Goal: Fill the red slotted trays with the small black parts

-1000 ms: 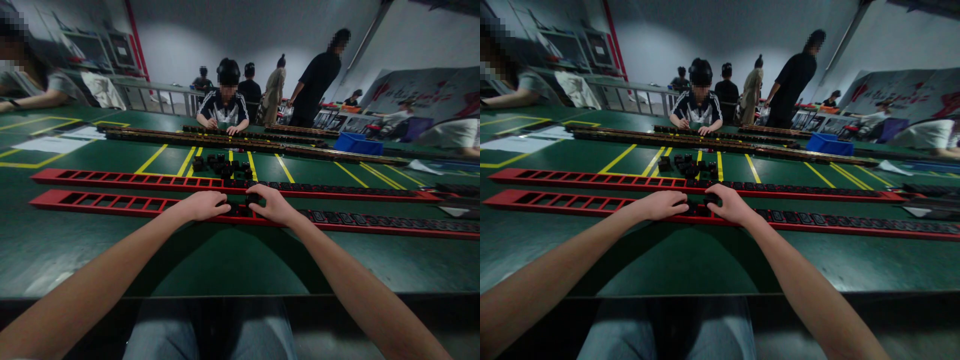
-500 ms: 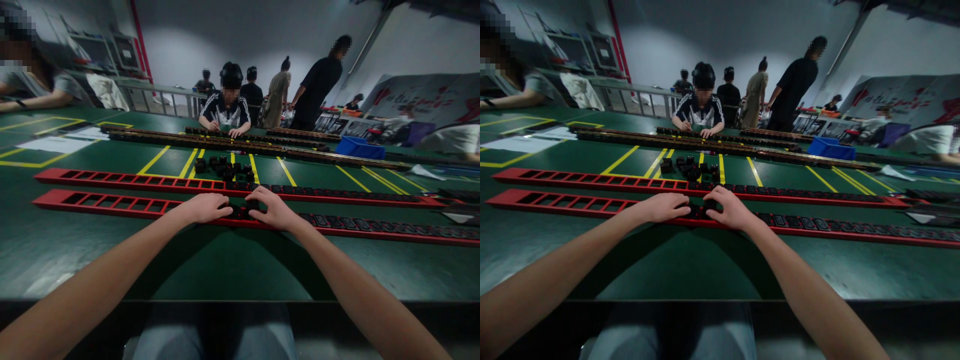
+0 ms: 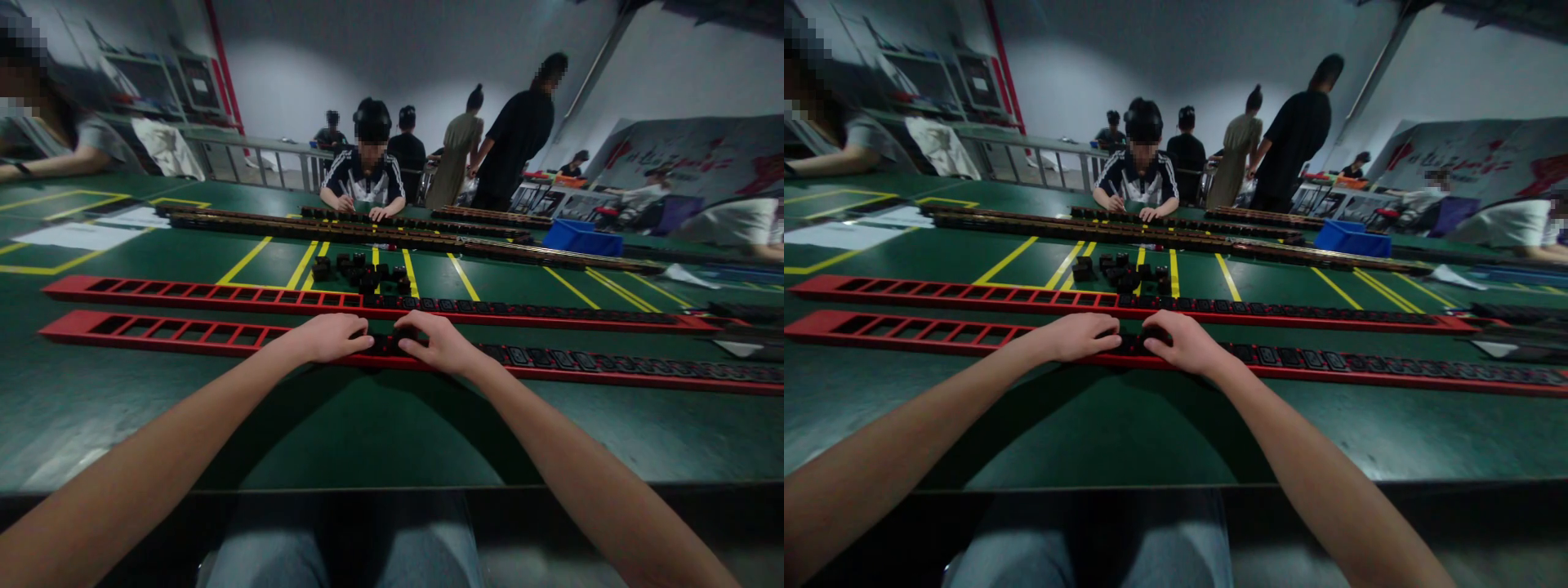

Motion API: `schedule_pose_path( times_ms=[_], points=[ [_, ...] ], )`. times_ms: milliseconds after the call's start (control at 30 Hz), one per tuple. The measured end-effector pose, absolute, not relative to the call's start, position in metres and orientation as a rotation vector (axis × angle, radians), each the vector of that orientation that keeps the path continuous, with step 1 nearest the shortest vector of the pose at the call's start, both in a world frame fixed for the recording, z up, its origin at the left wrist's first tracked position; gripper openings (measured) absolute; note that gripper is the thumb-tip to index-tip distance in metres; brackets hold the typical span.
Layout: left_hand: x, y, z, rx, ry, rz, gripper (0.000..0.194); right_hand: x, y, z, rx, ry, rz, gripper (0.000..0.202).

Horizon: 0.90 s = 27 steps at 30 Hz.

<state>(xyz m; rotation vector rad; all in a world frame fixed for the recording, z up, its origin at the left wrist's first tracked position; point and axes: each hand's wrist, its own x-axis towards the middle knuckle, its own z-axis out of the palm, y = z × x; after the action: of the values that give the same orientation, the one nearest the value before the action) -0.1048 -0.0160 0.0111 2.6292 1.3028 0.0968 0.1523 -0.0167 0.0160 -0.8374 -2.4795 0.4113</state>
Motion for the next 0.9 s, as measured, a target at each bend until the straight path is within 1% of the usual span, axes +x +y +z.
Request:
schedule_pose_path(
  times_ms=[167, 367, 533, 733, 900],
  points=[
    [-0.1054, -0.015, 0.0099, 2.614, 1.288, 0.097, 0.048, 0.1513, -0.0148, 0.0164, -0.829, -2.512, 0.395, 0.018],
    [-0.1055, -0.0145, 0.0094, 2.61, 1.298, 0.108, 0.05, 0.1503, -0.0124, 0.015, -0.869, -2.496, 0.365, 0.021],
    [-0.1058, -0.0147, 0.0093, 2.618, 1.295, 0.124, 0.051, 0.1497, -0.0104, 0.0129, -0.903, -2.504, 0.345, 0.019],
    [-0.1058, -0.014, 0.0085, 2.618, 1.301, 0.125, 0.049, 0.1476, -0.01, 0.0131, -0.949, -2.515, 0.396, 0.018],
    [-0.1053, -0.0137, 0.0077, 2.619, 1.308, 0.135, 0.048, 0.1459, -0.0107, 0.0126, -1.038, -2.45, 0.52, 0.022]
  ],
)
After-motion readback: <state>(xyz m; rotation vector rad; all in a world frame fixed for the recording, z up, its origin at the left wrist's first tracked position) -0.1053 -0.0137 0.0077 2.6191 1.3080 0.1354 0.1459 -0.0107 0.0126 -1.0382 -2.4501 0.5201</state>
